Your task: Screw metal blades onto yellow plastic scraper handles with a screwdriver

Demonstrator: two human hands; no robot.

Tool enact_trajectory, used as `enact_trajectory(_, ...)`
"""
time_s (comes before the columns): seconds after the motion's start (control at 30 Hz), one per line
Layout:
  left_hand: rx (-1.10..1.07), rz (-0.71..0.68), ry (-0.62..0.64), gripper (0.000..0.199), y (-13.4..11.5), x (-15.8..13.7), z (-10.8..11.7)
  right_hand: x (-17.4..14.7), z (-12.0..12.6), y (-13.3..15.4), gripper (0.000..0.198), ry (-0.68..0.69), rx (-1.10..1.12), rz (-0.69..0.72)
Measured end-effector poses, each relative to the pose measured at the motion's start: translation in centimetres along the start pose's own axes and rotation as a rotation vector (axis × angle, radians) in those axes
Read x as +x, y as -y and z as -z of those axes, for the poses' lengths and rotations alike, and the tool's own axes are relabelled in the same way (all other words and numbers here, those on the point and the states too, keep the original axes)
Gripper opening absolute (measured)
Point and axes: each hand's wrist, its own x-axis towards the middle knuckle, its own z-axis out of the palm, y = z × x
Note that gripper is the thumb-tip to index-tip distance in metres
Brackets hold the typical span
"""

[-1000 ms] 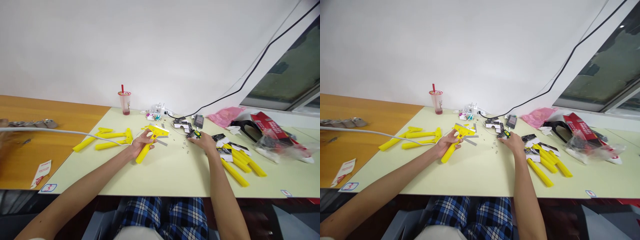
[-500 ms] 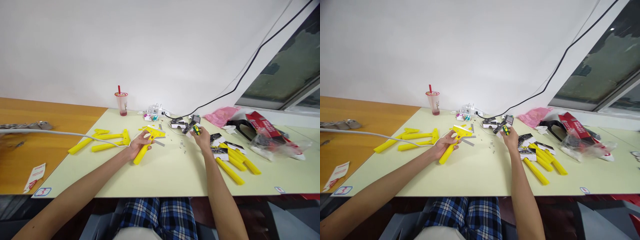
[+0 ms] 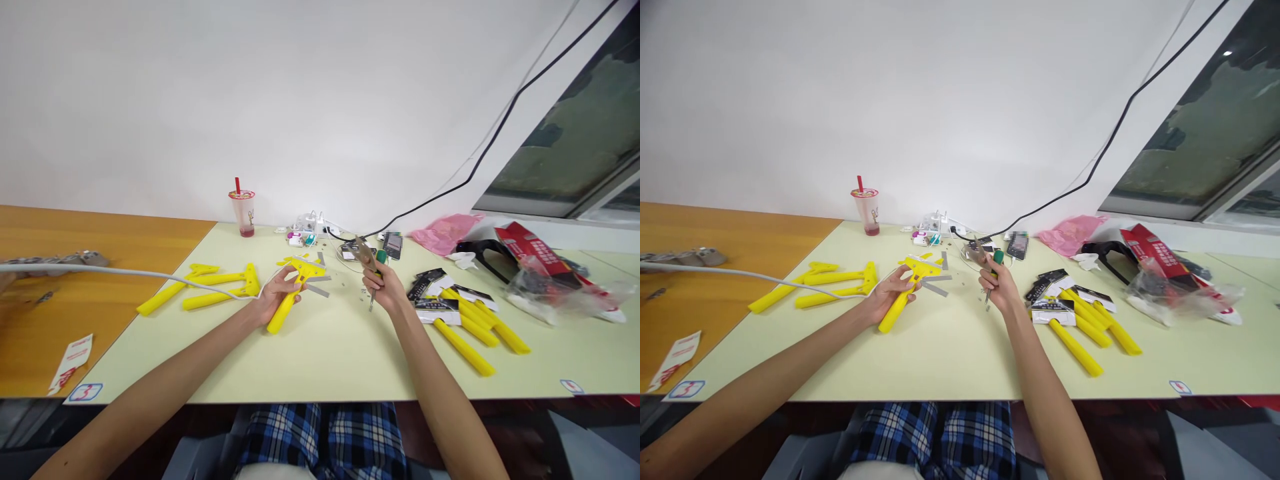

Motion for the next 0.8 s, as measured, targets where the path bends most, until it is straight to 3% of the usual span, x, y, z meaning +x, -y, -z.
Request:
enact_trajectory(0.1, 0.015, -0.017, -0.022, 0.057, 0.2, 0.1, 0.0, -0.1, -0.6, -0.6, 0.027, 0.070, 0.042, -0.099)
enact_trajectory(0.27, 0.036, -0.068, -0.065, 0.059, 0.4, 0.3, -0.1, 0.1, -1.4, -1.9, 0.050, 0.165, 0.120, -0.230)
enact_trajectory(0.37, 0.045, -0.079, -0.063, 0.059, 0.4, 0.3, -0.1, 0.0, -1.8, -2.9, 0.053, 0.156, 0.121, -0.268)
enact_trajectory(0.63, 0.152, -0.148, -0.188, 0.038, 0.3, 0.4, -1.5, -0.2, -1.9, -5.1, 0.038, 0.111, 0.032, -0.294)
enact_trajectory(0.8, -0.006, -0.097, -0.158, 0.022, -2.5, 1.9, -4.4, 0.0, -1.8, -5.7, 0.022, 0.077, 0.041, -0.310)
